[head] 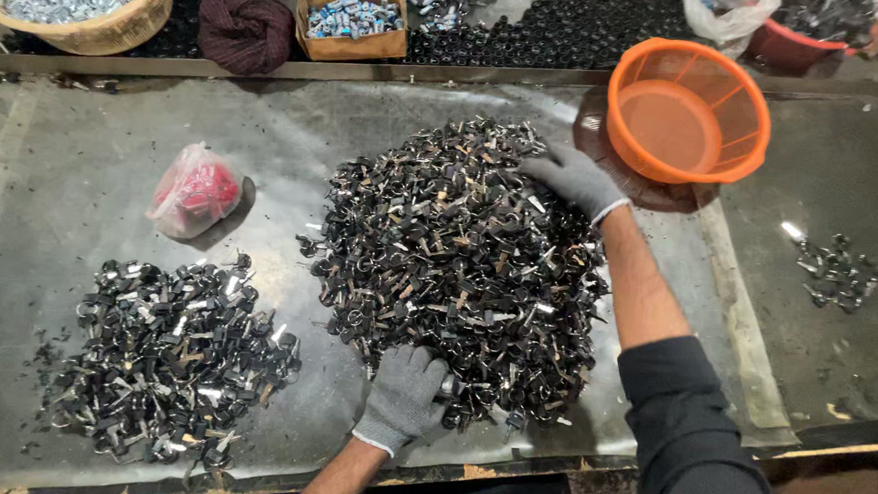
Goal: The person sits at a metal workbench and sorts through a large pile of small black metal components, picking up pieces by hand, examining them, and dropping rejected pieces into a green bin below the table while keeping the rest in a pile. The person occasionally gathers and turns over sections of the pile while continuing to sort.
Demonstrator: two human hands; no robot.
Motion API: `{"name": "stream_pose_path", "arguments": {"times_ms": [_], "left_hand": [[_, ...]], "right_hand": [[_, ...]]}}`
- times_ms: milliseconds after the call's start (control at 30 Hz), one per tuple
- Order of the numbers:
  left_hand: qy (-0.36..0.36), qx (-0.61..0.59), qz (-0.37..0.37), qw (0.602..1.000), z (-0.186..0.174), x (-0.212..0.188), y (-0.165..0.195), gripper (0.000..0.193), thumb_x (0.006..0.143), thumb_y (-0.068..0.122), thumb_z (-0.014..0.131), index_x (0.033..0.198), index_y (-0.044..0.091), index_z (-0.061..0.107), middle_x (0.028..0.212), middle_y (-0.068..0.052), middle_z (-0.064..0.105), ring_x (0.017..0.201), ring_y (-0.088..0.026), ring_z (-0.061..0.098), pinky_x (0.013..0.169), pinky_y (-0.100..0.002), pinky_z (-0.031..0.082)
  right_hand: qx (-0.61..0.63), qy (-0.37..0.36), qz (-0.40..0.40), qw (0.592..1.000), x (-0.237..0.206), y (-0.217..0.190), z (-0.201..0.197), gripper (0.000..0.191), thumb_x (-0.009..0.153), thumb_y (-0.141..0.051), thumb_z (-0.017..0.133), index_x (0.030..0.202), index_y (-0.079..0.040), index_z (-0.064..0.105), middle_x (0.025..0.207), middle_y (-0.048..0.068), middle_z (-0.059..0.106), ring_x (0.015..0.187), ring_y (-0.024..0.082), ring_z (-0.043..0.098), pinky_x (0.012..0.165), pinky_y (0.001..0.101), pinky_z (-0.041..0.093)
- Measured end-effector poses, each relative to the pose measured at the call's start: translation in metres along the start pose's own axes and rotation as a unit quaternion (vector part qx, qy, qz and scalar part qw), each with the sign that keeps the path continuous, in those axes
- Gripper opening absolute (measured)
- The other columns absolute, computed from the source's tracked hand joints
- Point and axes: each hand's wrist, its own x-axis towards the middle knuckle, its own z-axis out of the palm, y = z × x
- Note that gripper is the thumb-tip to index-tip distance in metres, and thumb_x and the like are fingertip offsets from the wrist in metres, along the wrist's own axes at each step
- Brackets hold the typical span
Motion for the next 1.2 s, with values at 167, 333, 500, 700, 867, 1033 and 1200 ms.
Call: {"name": "stream_pose_path", "arguments": {"times_ms": [167,333,500,700,867,1033,1200], "left_hand": [[-0.002,-0.005,0.008,1.000,-0.003,0.000,0.001,0.034,0.063,0.025,0.075,0.090,0.008,0.063,0.084,-0.012,0.055,0.083,-0.033,0.055,0.070,-0.047,0.043],[0.024,0.005,0.015,1.000,-0.002,0.001,0.002,0.035,0.066,0.026,0.075,0.093,0.007,0.064,0.087,-0.012,0.056,0.084,-0.032,0.056,0.072,-0.047,0.043],[0.017,-0.013,0.010,1.000,0.000,0.001,-0.001,0.037,0.064,0.026,0.075,0.093,0.007,0.063,0.088,-0.013,0.057,0.082,-0.032,0.055,0.070,-0.047,0.043],[0.010,-0.011,0.007,1.000,0.004,-0.003,-0.006,0.030,0.070,0.025,0.076,0.091,0.010,0.062,0.086,-0.011,0.055,0.081,-0.031,0.054,0.069,-0.047,0.041],[0.021,-0.036,0.012,0.999,0.002,-0.004,-0.010,0.033,0.065,0.024,0.074,0.092,0.008,0.061,0.092,-0.013,0.058,0.082,-0.032,0.055,0.070,-0.047,0.043],[0.011,-0.031,0.000,0.999,0.001,-0.004,-0.012,0.028,0.076,0.027,0.076,0.094,0.010,0.063,0.092,-0.010,0.057,0.082,-0.029,0.054,0.072,-0.045,0.043],[-0.003,-0.027,0.000,1.000,0.000,-0.005,-0.014,0.026,0.078,0.028,0.075,0.093,0.010,0.065,0.090,-0.009,0.056,0.082,-0.028,0.054,0.071,-0.045,0.043]], "right_hand": [[-0.087,0.102,0.018,0.991,-0.065,-0.058,0.035,0.058,0.089,-0.055,0.067,0.114,-0.002,0.067,0.112,0.016,0.065,0.105,0.027,0.064,0.095,0.0426,0.051],[-0.246,0.049,-0.064,0.966,-0.115,-0.116,0.058,0.056,0.088,-0.053,0.069,0.120,-0.008,0.066,0.121,0.018,0.058,0.114,0.033,0.054,0.095,0.0480,0.045],[-0.266,0.119,-0.192,0.937,-0.101,-0.111,0.047,0.058,0.086,-0.054,0.072,0.120,-0.007,0.068,0.125,0.023,0.060,0.116,0.040,0.058,0.094,0.0539,0.045],[-0.127,0.173,-0.087,0.973,0.030,-0.046,0.002,0.060,0.102,-0.058,0.058,0.127,-0.005,0.066,0.121,0.026,0.063,0.108,0.041,0.064,0.096,0.0497,0.049],[-0.084,0.080,0.037,0.993,0.113,-0.017,0.003,0.080,0.097,-0.069,0.050,0.140,-0.001,0.057,0.135,0.028,0.061,0.127,0.039,0.059,0.108,0.0454,0.044],[-0.178,-0.084,0.076,0.978,0.136,-0.045,0.031,0.093,0.089,-0.080,0.041,0.152,-0.012,0.050,0.157,0.021,0.046,0.147,0.037,0.040,0.119,0.0525,0.030],[-0.234,-0.196,0.118,0.945,0.146,-0.066,0.055,0.098,0.085,-0.082,0.048,0.156,-0.014,0.043,0.164,0.015,0.035,0.153,0.036,0.030,0.124,0.0499,0.026]]}}
